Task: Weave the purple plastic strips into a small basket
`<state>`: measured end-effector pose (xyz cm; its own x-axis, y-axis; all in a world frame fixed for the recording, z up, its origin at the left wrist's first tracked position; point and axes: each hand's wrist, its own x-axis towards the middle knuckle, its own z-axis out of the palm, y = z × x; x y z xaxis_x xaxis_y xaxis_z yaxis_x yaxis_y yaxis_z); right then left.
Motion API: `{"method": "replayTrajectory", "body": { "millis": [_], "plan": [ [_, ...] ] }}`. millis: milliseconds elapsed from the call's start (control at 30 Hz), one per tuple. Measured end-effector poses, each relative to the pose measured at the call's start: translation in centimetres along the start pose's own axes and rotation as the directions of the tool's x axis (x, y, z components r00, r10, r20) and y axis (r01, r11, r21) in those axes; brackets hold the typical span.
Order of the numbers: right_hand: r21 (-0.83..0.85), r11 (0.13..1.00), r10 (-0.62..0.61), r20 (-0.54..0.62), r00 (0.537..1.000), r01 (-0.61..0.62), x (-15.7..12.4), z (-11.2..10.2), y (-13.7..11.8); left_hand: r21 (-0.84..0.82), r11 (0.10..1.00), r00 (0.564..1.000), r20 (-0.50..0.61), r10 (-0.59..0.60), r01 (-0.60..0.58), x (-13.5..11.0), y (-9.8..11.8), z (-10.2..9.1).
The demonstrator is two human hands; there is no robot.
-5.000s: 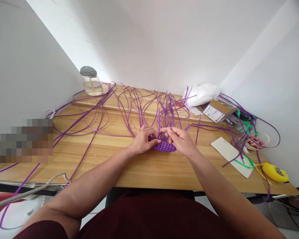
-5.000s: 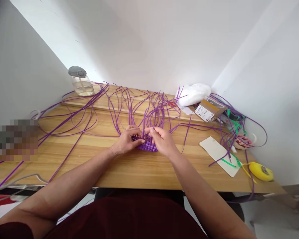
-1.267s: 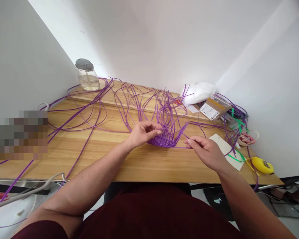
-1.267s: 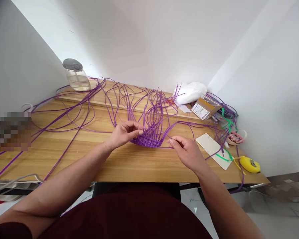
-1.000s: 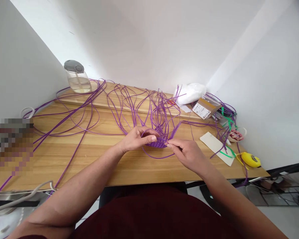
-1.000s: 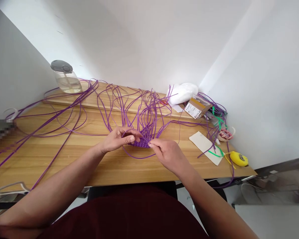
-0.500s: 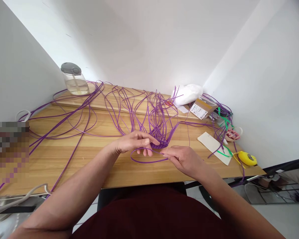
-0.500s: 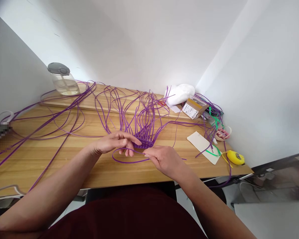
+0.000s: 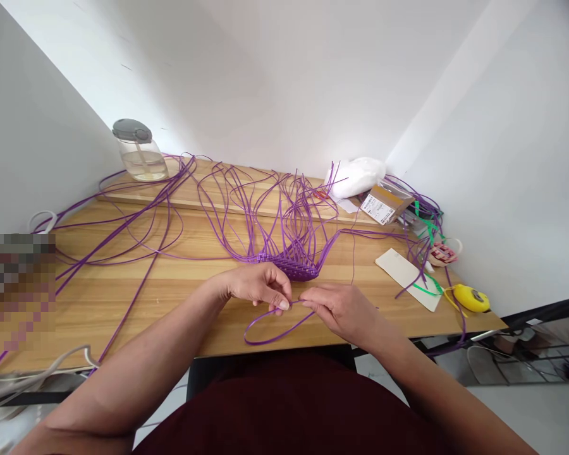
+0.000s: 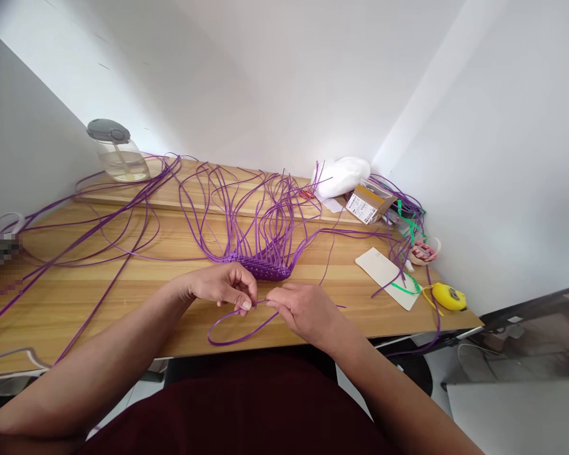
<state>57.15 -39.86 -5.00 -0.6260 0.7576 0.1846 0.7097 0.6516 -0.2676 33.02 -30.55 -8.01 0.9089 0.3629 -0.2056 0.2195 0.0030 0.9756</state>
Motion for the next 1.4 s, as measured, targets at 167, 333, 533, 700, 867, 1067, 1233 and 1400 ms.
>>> {"method": "replayTrajectory", "body": {
  "millis": [167,333,533,700,867,1067,1233,1400],
  "plan": [
    [0.122,0.992,0.04,-0.023,0.999,-0.036,0.0,1.2,0.2,0.022,0.999,0.999,-0.011,0.037,-0.037,-0.7,0.5,-0.5],
    [0.409,0.877,0.365,-0.229,0.902,-0.251,-0.8,2.3,2.4,-0.109,0.94,0.781,-0.592,0.2,-0.323,-1.3,0.9,-2.3],
    [0.56,0.735,0.591,-0.253,0.766,-0.381,-0.7,4.0,3.8,0.146,0.988,0.581,-0.8,0.147,-0.049,-2.0,0.8,-4.0],
    [0.51,0.767,0.594,-0.333,0.732,-0.39,0.2,4.5,3.6,0.144,0.976,0.684,-0.729,-0.005,0.161,-2.1,0.8,-3.8],
    [0.476,0.779,0.587,-0.326,0.741,-0.407,1.2,5.3,4.9,0.368,0.925,0.717,-0.671,0.19,0.098,-1.0,-0.7,-3.9],
    [0.646,0.709,0.563,-0.278,0.778,-0.282,2.7,6.6,7.5,0.424,0.906,0.6,-0.724,0.342,-0.005,0.7,-2.2,-3.8],
    [0.699,0.681,0.604,-0.367,0.708,-0.218,5.2,7.1,8.2,0.434,0.883,0.512,-0.726,0.46,-0.179,1.9,-3.1,-3.6],
    [0.708,0.682,0.618,-0.423,0.662,-0.184,9.4,7.6,8.8,0.476,0.873,0.398,-0.785,0.474,-0.101,2.5,-4.2,-4.0]
  ]
}}
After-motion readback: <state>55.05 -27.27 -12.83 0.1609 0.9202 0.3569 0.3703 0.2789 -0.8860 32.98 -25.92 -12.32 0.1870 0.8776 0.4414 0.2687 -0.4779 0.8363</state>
